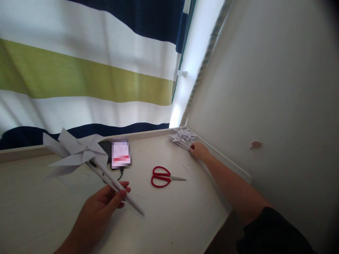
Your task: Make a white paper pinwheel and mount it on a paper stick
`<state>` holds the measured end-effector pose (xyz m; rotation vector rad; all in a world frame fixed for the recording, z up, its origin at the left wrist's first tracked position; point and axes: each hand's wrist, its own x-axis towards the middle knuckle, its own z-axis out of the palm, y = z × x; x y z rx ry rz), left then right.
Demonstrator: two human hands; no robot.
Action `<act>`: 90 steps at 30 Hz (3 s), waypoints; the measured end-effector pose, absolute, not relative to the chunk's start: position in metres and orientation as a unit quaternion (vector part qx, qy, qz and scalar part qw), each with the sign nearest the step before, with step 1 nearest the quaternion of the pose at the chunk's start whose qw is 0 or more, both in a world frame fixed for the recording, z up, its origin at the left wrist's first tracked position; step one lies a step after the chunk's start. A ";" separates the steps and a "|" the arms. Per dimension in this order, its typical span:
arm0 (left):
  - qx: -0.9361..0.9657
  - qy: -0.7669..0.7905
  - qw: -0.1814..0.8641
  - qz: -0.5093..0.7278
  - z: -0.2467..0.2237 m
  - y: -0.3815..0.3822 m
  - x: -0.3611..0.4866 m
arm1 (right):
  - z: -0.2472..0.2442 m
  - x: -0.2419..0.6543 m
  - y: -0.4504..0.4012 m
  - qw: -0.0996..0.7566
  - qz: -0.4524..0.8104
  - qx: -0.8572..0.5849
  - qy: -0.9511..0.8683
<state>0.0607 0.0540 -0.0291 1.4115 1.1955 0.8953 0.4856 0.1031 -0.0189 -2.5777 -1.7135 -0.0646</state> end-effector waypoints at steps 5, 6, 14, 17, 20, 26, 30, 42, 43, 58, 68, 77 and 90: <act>0.580 0.505 0.521 0.370 -0.025 0.053 0.061 | -0.021 0.485 0.108 0.010 -0.027 -0.827 -0.562; 0.578 0.506 0.521 0.372 -0.025 0.053 0.061 | -0.021 0.485 0.108 0.009 -0.028 -0.826 -0.563; 0.573 0.506 0.530 0.368 -0.026 0.052 0.060 | -0.019 0.486 0.108 0.019 -0.039 -0.833 -0.551; 0.571 0.504 0.537 0.363 -0.026 0.052 0.060 | -0.019 0.486 0.106 0.031 -0.041 -0.838 -0.543; 0.569 0.498 0.544 0.364 -0.025 0.051 0.061 | -0.021 0.483 0.104 0.035 -0.035 -0.842 -0.537; 0.566 0.494 0.552 0.362 -0.025 0.051 0.061 | -0.026 0.480 0.105 0.012 -0.017 -0.843 -0.537; 0.569 0.490 0.553 0.362 -0.027 0.051 0.061 | -0.026 0.481 0.108 -0.006 -0.006 -0.840 -0.542; 0.572 0.477 0.562 0.360 -0.027 0.050 0.061 | -0.008 0.471 0.106 0.065 0.011 -0.811 -0.582; 0.572 0.476 0.563 0.359 -0.027 0.050 0.061 | -0.006 0.467 0.104 0.078 0.017 -0.805 -0.588; 0.524 0.401 0.624 0.419 -0.037 0.044 0.066 | -0.004 0.320 0.050 0.298 0.180 -0.637 -0.688; 0.515 0.335 0.667 0.422 -0.044 0.043 0.065 | -0.001 0.233 0.042 0.358 0.192 -0.555 -0.726; 0.529 0.321 0.665 0.417 -0.048 0.044 0.065 | -0.006 0.217 0.039 0.340 0.204 -0.544 -0.739; 0.573 0.321 0.645 0.391 -0.040 0.042 0.065 | -0.013 0.216 0.033 0.351 0.221 -0.537 -0.734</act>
